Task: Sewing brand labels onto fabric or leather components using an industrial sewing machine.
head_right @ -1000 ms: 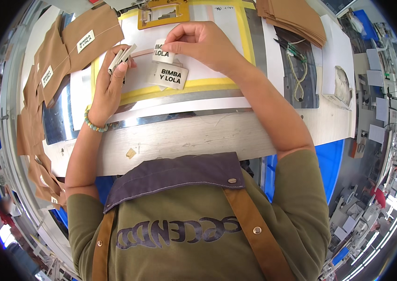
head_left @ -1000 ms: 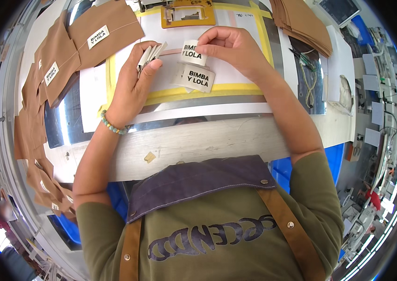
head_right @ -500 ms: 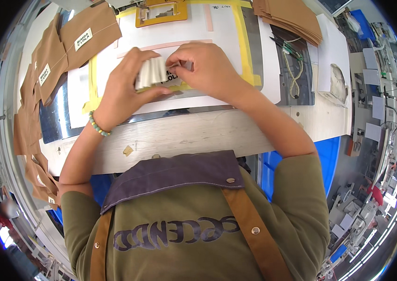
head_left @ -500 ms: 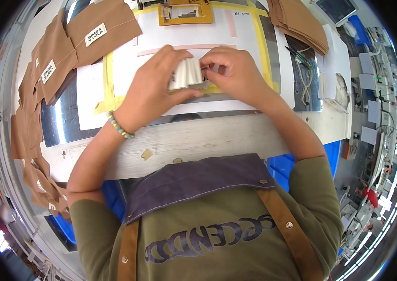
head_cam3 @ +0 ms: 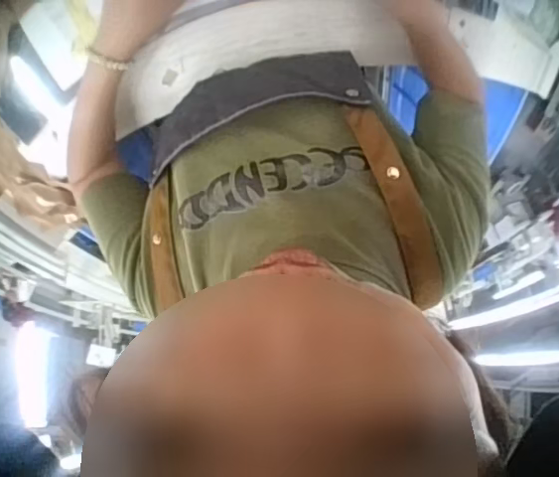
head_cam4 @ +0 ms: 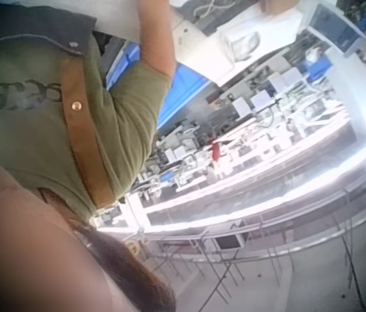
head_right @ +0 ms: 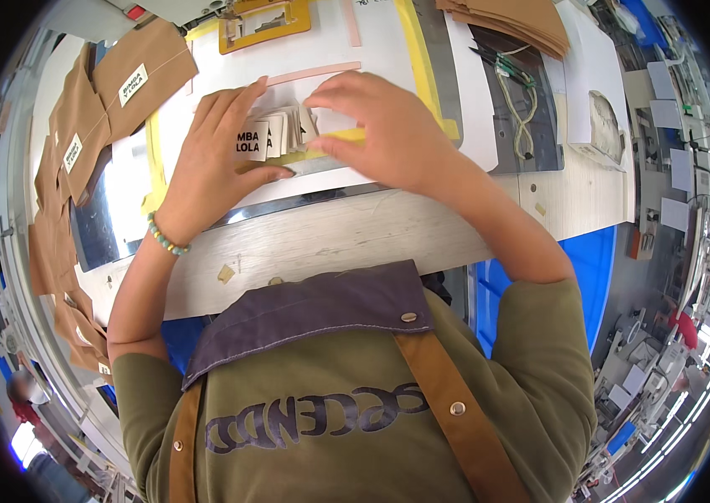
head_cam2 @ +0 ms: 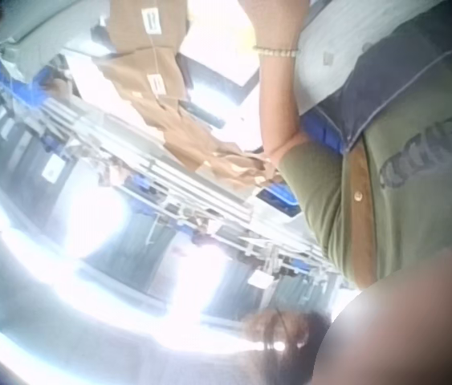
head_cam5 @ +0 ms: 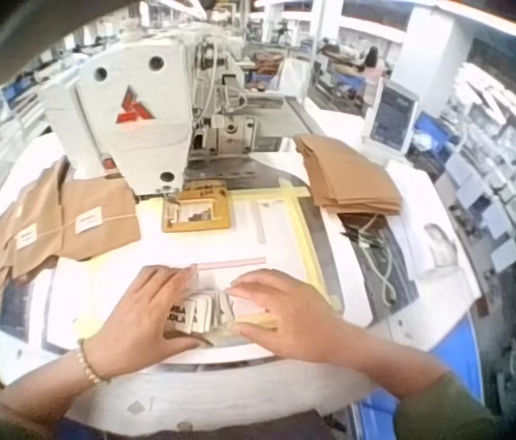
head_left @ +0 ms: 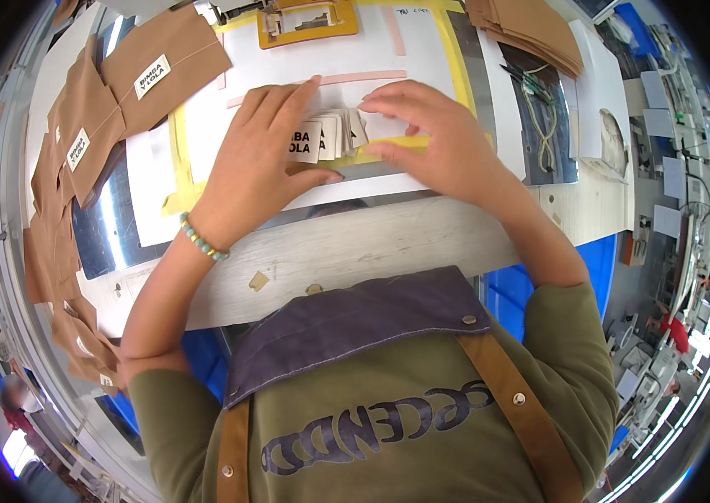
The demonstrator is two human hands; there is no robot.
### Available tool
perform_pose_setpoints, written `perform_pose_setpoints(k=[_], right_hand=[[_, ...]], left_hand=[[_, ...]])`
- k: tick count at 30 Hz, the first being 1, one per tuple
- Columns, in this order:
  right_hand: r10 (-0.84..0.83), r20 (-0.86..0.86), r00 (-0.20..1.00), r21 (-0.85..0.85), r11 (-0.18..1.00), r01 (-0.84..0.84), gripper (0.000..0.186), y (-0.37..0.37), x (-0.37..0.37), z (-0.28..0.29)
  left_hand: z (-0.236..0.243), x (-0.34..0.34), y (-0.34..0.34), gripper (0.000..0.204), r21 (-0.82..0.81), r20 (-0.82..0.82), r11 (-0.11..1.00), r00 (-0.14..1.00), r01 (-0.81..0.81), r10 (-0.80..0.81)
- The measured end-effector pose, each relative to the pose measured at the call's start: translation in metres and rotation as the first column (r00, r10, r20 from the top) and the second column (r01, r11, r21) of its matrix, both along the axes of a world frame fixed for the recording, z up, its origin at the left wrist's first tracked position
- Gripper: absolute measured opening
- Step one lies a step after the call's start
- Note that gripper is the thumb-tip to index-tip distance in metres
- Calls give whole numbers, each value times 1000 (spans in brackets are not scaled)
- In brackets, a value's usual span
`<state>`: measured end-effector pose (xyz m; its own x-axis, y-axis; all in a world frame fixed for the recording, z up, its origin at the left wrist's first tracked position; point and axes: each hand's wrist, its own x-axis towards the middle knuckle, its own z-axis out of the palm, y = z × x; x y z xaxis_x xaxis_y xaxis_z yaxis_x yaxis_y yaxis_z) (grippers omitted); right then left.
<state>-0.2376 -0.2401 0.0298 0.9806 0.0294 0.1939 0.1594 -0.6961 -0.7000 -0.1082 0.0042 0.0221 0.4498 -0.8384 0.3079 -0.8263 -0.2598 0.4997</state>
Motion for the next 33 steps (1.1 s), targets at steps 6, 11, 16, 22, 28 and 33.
perform_pose_setpoints(k=[6,11,16,22,28,33], right_hand=[[68,99,993,-261,965,-40,74,18,1,-4],[238,-10,971,-320,919,-229,75,6,20,0],[199,88,976,-343,926,-158,73,8,22,-6],[166,83,983,-276,951,-138,75,5,25,-10],[142,45,989,-207,970,-130,77,6,25,-6],[104,-12,994,-76,992,-105,68,1,18,-2]], left_hand=[[2,4,12,96,38,-41,999,998,-37,39],[-4,7,6,74,-32,-51,999,999,-16,14],[-4,6,2,74,-44,0,998,999,-50,50],[-3,9,11,76,-33,-12,997,998,-64,64],[-3,4,16,74,-53,-82,992,990,-118,113],[-1,3,21,69,-27,-120,989,983,-145,140]])
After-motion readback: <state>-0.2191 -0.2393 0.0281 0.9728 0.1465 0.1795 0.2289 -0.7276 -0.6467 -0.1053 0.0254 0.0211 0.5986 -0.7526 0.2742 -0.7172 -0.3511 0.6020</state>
